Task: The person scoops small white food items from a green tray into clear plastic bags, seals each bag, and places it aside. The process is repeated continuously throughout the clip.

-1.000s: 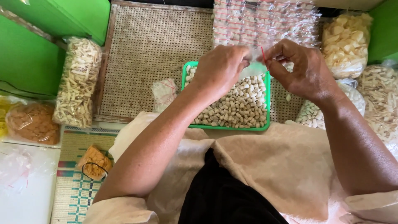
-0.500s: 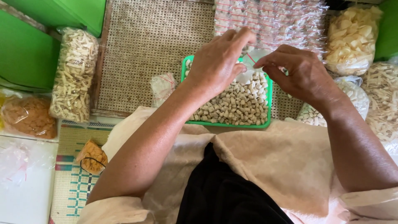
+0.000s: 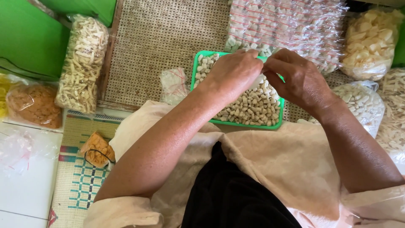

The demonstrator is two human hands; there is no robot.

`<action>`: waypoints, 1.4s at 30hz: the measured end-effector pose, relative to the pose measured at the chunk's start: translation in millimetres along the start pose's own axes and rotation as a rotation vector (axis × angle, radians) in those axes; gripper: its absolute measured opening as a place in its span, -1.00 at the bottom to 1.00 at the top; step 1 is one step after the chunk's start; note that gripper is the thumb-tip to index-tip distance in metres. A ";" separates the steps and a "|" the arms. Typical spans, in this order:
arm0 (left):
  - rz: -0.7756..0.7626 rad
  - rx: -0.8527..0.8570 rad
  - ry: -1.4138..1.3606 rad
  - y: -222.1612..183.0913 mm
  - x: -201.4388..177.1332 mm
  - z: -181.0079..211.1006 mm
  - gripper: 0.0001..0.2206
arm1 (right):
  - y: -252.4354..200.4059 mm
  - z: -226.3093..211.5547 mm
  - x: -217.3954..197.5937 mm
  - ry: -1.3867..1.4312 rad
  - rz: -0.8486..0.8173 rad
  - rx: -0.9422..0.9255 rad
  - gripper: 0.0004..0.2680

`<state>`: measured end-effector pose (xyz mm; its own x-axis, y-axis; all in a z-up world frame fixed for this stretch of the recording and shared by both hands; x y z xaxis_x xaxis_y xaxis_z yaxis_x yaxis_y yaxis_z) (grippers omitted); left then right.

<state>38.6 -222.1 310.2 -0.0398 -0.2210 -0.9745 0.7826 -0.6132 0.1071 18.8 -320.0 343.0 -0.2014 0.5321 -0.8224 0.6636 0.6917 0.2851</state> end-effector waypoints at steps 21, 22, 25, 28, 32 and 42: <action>0.193 -0.309 0.242 -33.9 -73.2 -67.6 -0.90 | -23.6 66.8 323.1 -0.369 -0.586 -0.138 -0.50; 0.191 -0.313 0.240 -34.5 -73.7 -69.6 -0.90 | -25.2 69.7 321.5 -0.366 -0.589 -0.140 -0.50; 0.189 -0.310 0.184 -32.6 -72.9 -72.8 -0.86 | -23.9 62.3 284.5 -0.401 -0.226 -0.358 -0.75; 0.208 -0.321 0.213 -30.8 -74.7 -74.1 -0.91 | -31.3 92.1 272.4 -0.496 -0.359 -0.255 -0.58; 0.253 -0.301 0.235 -26.5 -73.3 -70.5 -0.86 | -38.6 118.3 259.8 -0.561 -0.362 -0.177 -0.59; 0.238 -0.296 0.187 -18.6 -73.3 -62.3 -0.80 | -39.3 116.8 262.9 -0.567 -0.375 -0.179 -0.72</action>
<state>65.7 -147.3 367.3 0.2553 -0.1720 -0.9514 0.9021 -0.3117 0.2984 24.0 -264.3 58.1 0.0456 -0.0607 -0.9971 0.4841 0.8744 -0.0311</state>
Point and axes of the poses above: each hand's wrist, its own y-axis towards the middle knuckle, its own x-axis out of the palm, z = x × y, the point moved 8 cm from there along y, towards the middle knuckle, and after that the axes turned 8 degrees about y, right-handed, at the moved point
